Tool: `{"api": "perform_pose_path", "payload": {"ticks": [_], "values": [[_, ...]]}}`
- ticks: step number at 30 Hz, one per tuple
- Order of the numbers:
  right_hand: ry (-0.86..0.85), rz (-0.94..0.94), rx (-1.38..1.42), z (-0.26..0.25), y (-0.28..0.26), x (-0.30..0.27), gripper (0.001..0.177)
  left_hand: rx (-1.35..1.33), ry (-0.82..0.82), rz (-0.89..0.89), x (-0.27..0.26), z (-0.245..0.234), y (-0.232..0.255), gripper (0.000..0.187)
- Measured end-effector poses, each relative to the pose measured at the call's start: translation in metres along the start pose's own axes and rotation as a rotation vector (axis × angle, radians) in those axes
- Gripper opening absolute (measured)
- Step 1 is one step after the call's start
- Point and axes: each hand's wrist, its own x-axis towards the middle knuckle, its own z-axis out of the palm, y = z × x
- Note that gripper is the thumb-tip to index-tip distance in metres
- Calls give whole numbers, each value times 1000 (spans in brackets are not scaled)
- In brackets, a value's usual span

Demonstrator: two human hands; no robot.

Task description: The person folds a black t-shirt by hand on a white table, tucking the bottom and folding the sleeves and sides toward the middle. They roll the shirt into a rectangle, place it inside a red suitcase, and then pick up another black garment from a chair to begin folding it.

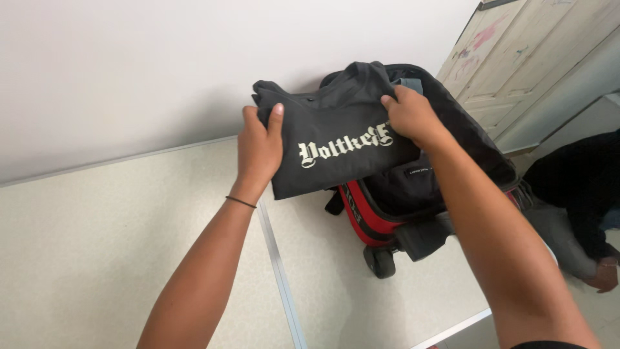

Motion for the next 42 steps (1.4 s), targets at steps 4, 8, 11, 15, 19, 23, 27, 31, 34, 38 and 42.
{"api": "perform_pose_path", "payload": {"ticks": [4,8,11,15,19,23,27,31,34,38,42], "values": [[10,11,-84,-23,42,40,45,-38,-97,0,17,41,23,49],[-15,43,-275,-27,88,77,44,59,-159,54,36,82,41,43],[-7,59,-399,-29,118,103,45,209,-228,51,49,106,49,39],[-7,54,-465,-29,142,120,41,386,-245,79,63,130,50,35],[31,41,-479,-20,143,117,40,435,-202,178,72,149,38,31],[75,98,-480,-15,136,108,36,523,-106,291,75,164,24,25],[84,97,-543,-8,145,102,32,763,-106,354,74,173,18,8],[53,56,-687,2,157,101,31,985,-215,244,72,177,31,12],[85,16,-745,5,148,97,37,1059,62,471,58,180,44,53],[234,-298,-966,5,126,80,34,980,11,676,60,185,47,37],[78,-344,-576,17,130,85,46,985,-328,529,64,192,41,50]]}}
